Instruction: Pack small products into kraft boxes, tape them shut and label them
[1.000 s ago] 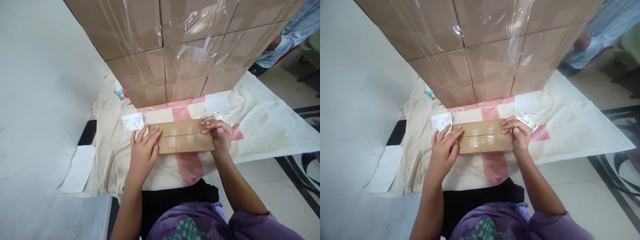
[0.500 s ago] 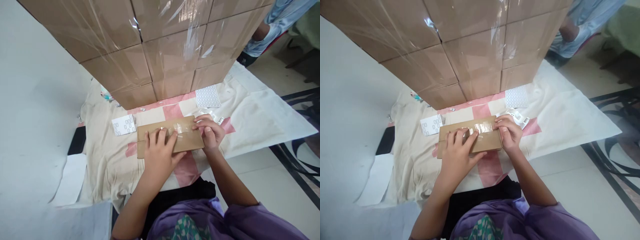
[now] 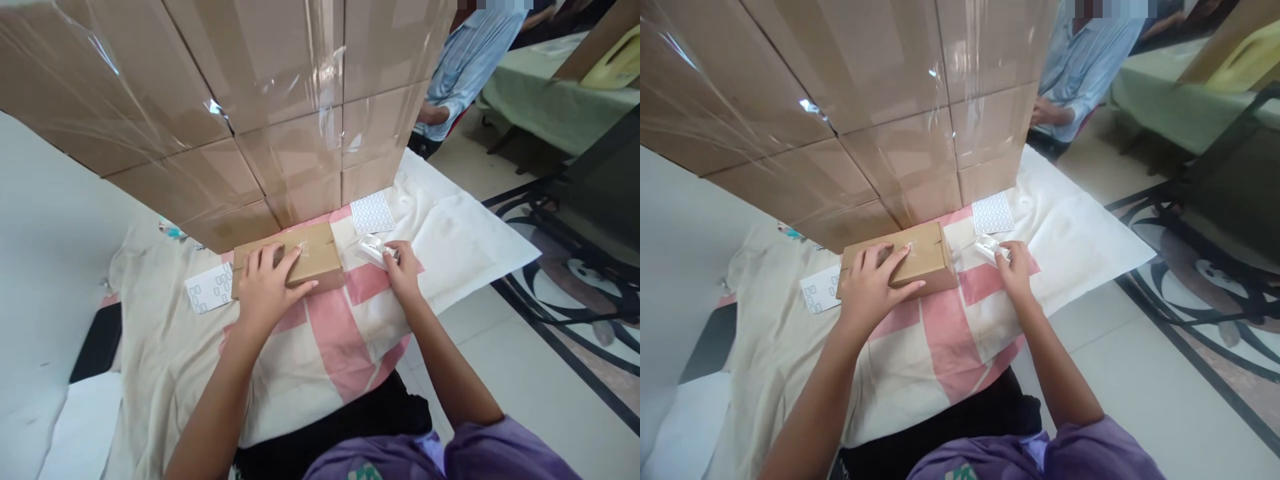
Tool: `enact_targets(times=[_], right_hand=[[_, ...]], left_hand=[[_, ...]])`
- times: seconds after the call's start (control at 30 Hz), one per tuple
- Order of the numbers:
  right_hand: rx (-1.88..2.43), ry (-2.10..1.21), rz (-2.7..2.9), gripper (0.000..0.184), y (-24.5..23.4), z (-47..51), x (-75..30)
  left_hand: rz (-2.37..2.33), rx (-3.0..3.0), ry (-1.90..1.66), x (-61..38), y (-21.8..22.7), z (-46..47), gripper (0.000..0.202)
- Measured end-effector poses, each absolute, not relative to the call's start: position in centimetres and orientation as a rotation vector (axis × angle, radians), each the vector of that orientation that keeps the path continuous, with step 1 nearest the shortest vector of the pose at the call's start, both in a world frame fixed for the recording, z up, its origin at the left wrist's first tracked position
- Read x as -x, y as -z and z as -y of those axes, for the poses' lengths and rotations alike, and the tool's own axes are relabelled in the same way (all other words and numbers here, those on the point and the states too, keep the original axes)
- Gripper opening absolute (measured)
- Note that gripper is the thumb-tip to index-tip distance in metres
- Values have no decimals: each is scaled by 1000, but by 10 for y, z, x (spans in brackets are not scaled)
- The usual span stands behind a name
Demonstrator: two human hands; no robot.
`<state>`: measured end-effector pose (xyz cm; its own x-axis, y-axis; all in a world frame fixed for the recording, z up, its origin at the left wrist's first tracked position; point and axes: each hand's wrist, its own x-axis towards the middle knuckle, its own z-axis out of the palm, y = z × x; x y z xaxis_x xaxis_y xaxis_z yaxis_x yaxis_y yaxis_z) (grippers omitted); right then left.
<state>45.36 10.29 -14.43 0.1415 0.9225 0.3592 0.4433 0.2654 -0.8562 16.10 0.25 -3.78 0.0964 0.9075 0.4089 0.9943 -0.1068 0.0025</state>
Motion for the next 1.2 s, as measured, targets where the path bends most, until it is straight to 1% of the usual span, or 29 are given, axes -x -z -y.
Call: enact_targets(times=[0.1,0.2,0.33,0.47,0.53,0.63,0.73,0.77,0.87,0.93,1.0,1.07,1.2], right_hand=[[1376,-647,1374,21,142,-101,-454],[1373,-651,1353,21,141,-101,-456],[1379,-591,1300,29,140,-99,-454],[1374,-572,1290,35,141,-97,-451],[1370,-576,1293,37,143,-97,-452],[1368,-581,1285,40,146,-98,-454],[1357,-589,1272,41,148,-99,-456],[1350,-593,1269,41,149,-99,-456],[1321,-607,1266,40,149,-100,-459],[1306,-623,1256,42,148,-102,-461],[1300,-647,1239,45,148,-104,-462],[1300,-670,1220,45,149,-105,-463],[1300,-703,1200,41,154,-107,-463]], left_hand=[[1885,2083,445,-157,38,-10,64],[1863,2065,452,-158,42,-8,61],[1726,2062,456,-157,50,-5,57],[1625,2050,462,-154,48,-5,52],[1576,2045,498,-161,46,-3,43],[1366,2069,723,-194,55,9,17],[1063,2290,1004,-252,82,18,20],[1115,2415,977,-272,92,17,23],[1315,2511,926,-319,117,-2,45],[1491,2570,844,-334,127,-21,65],[1579,2636,781,-338,132,-36,75],[1616,2650,768,-335,136,-44,75],[1713,2575,793,-330,139,-48,70]])
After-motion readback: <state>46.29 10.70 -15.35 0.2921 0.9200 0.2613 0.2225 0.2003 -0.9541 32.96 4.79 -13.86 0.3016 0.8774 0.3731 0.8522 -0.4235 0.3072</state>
